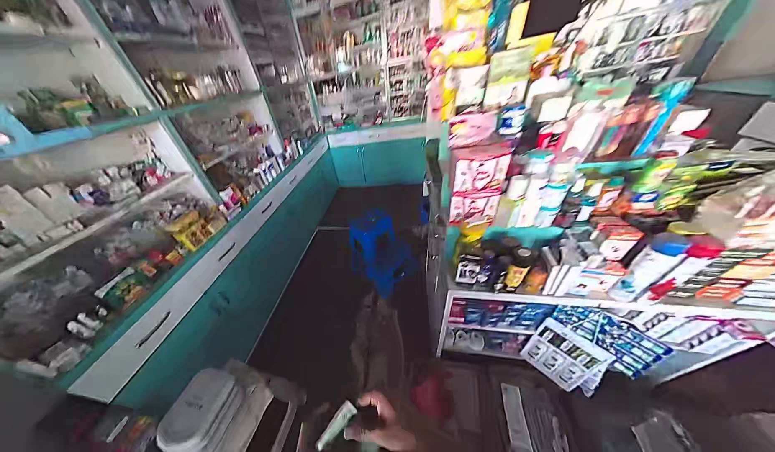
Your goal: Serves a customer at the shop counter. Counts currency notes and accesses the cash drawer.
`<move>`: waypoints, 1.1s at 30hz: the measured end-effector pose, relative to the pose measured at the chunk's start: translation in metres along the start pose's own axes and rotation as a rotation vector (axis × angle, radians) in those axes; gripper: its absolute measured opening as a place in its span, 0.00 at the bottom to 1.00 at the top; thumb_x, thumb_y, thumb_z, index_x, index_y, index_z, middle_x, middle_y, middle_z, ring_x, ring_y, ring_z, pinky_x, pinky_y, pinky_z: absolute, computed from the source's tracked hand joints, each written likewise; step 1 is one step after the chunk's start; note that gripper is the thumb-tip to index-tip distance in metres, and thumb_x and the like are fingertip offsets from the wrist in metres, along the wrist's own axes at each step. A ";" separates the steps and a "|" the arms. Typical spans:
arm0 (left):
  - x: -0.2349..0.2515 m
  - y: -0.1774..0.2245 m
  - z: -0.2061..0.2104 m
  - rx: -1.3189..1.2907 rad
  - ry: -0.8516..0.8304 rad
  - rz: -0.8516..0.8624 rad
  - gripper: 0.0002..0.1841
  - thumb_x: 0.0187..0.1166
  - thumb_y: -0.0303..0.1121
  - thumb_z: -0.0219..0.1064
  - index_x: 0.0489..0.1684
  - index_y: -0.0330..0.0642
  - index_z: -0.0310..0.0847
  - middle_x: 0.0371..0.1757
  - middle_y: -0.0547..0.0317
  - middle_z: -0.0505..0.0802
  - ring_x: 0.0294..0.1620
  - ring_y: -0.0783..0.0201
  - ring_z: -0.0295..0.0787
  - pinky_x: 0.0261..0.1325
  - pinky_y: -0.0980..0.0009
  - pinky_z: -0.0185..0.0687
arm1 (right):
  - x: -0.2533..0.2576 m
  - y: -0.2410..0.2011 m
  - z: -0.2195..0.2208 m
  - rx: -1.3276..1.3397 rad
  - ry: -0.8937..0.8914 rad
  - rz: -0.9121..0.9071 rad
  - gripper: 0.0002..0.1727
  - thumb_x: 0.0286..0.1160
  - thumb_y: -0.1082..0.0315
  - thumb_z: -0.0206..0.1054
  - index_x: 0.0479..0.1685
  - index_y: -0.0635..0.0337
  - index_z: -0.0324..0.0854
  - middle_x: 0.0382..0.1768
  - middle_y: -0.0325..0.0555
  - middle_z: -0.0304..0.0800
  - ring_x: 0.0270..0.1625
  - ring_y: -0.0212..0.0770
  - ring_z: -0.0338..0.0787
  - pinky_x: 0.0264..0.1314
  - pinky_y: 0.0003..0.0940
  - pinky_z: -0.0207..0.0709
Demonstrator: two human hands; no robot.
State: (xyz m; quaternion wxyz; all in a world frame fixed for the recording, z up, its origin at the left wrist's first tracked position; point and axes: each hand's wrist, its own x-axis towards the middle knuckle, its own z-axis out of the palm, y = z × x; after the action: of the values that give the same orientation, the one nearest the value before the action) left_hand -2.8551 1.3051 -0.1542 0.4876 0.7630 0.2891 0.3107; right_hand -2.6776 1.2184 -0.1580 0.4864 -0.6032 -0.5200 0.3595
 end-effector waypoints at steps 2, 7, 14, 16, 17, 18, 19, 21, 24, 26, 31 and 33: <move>0.045 0.003 -0.028 -0.032 -0.024 -0.037 0.34 0.63 0.25 0.78 0.71 0.21 0.71 0.58 0.42 0.91 0.58 0.62 0.91 0.66 0.61 0.87 | 0.042 -0.010 0.010 0.019 0.112 0.047 0.20 0.72 0.54 0.77 0.32 0.67 0.87 0.27 0.48 0.89 0.33 0.38 0.88 0.40 0.41 0.82; 0.151 -0.028 -0.060 -0.416 -0.155 -0.071 0.33 0.68 0.23 0.77 0.75 0.29 0.68 0.56 0.48 0.93 0.54 0.57 0.94 0.58 0.59 0.94 | 0.134 -0.024 0.001 0.137 0.349 0.108 0.12 0.80 0.63 0.68 0.38 0.61 0.91 0.31 0.36 0.94 0.35 0.27 0.91 0.44 0.30 0.88; 0.301 -0.063 -0.062 -0.606 -0.226 -0.073 0.32 0.71 0.17 0.72 0.75 0.25 0.63 0.53 0.42 0.92 0.51 0.53 0.94 0.54 0.57 0.94 | 0.252 -0.002 -0.046 0.584 0.443 0.232 0.19 0.92 0.60 0.51 0.45 0.59 0.87 0.40 0.38 0.95 0.44 0.31 0.93 0.50 0.32 0.89; 0.343 -0.072 -0.054 -0.558 -0.237 -0.105 0.33 0.70 0.18 0.73 0.76 0.26 0.63 0.48 0.47 0.93 0.46 0.57 0.94 0.50 0.60 0.94 | 0.282 0.016 -0.065 0.598 0.478 0.218 0.22 0.94 0.58 0.47 0.51 0.60 0.86 0.43 0.39 0.95 0.48 0.31 0.93 0.56 0.33 0.89; 0.366 -0.075 -0.048 -0.532 -0.246 -0.116 0.34 0.70 0.18 0.74 0.77 0.27 0.63 0.45 0.49 0.93 0.43 0.59 0.94 0.48 0.61 0.94 | 0.298 0.024 -0.077 0.595 0.494 0.213 0.24 0.95 0.56 0.44 0.54 0.61 0.85 0.45 0.39 0.95 0.50 0.31 0.93 0.58 0.34 0.88; 0.389 -0.076 -0.042 -0.516 -0.256 -0.118 0.34 0.69 0.18 0.74 0.77 0.27 0.63 0.44 0.50 0.94 0.42 0.60 0.94 0.48 0.62 0.94 | 0.315 0.029 -0.091 0.597 0.509 0.211 0.25 0.95 0.55 0.41 0.56 0.62 0.83 0.45 0.40 0.95 0.50 0.32 0.93 0.58 0.35 0.89; 0.414 -0.077 -0.035 -0.509 -0.265 -0.107 0.34 0.69 0.18 0.73 0.77 0.27 0.62 0.43 0.50 0.94 0.42 0.60 0.94 0.49 0.61 0.94 | 0.332 0.031 -0.107 0.599 0.524 0.217 0.26 0.96 0.55 0.39 0.56 0.62 0.83 0.44 0.40 0.95 0.49 0.33 0.94 0.57 0.35 0.90; 0.465 -0.076 -0.017 -0.482 -0.280 -0.065 0.34 0.69 0.18 0.73 0.77 0.26 0.62 0.43 0.50 0.94 0.42 0.60 0.95 0.47 0.62 0.94 | 0.363 0.036 -0.142 0.576 0.554 0.218 0.28 0.96 0.54 0.38 0.53 0.62 0.84 0.42 0.40 0.94 0.47 0.33 0.93 0.55 0.35 0.89; 0.529 -0.077 0.011 -0.381 -0.330 0.009 0.34 0.69 0.21 0.75 0.77 0.26 0.65 0.42 0.52 0.93 0.39 0.63 0.94 0.44 0.65 0.94 | 0.397 0.052 -0.189 0.521 0.561 0.130 0.20 0.93 0.60 0.50 0.45 0.59 0.87 0.38 0.35 0.93 0.43 0.29 0.92 0.52 0.31 0.88; 0.567 -0.079 0.030 -0.335 -0.382 0.046 0.33 0.70 0.24 0.76 0.76 0.27 0.66 0.42 0.53 0.93 0.38 0.64 0.93 0.43 0.66 0.94 | 0.414 0.067 -0.217 0.483 0.579 0.064 0.13 0.89 0.68 0.57 0.44 0.63 0.88 0.37 0.37 0.93 0.41 0.30 0.91 0.50 0.30 0.88; 0.664 -0.083 0.085 -0.435 -0.509 0.049 0.30 0.72 0.22 0.72 0.75 0.25 0.67 0.44 0.52 0.94 0.42 0.64 0.94 0.45 0.66 0.94 | 0.450 0.094 -0.275 0.338 0.740 0.030 0.11 0.87 0.69 0.60 0.43 0.62 0.89 0.35 0.33 0.93 0.37 0.26 0.89 0.44 0.27 0.86; 0.702 -0.090 0.115 -0.488 -0.575 0.059 0.29 0.70 0.22 0.72 0.72 0.25 0.69 0.44 0.54 0.93 0.42 0.65 0.93 0.47 0.67 0.93 | 0.463 0.105 -0.298 0.312 0.803 0.038 0.09 0.85 0.69 0.63 0.45 0.63 0.89 0.35 0.34 0.93 0.37 0.26 0.90 0.44 0.27 0.87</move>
State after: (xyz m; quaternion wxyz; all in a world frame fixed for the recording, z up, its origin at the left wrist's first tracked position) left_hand -2.3318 1.7950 -0.1406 0.7072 0.6883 0.0360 0.1575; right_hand -2.2752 1.6089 -0.1458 0.7289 -0.6239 -0.2177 0.1792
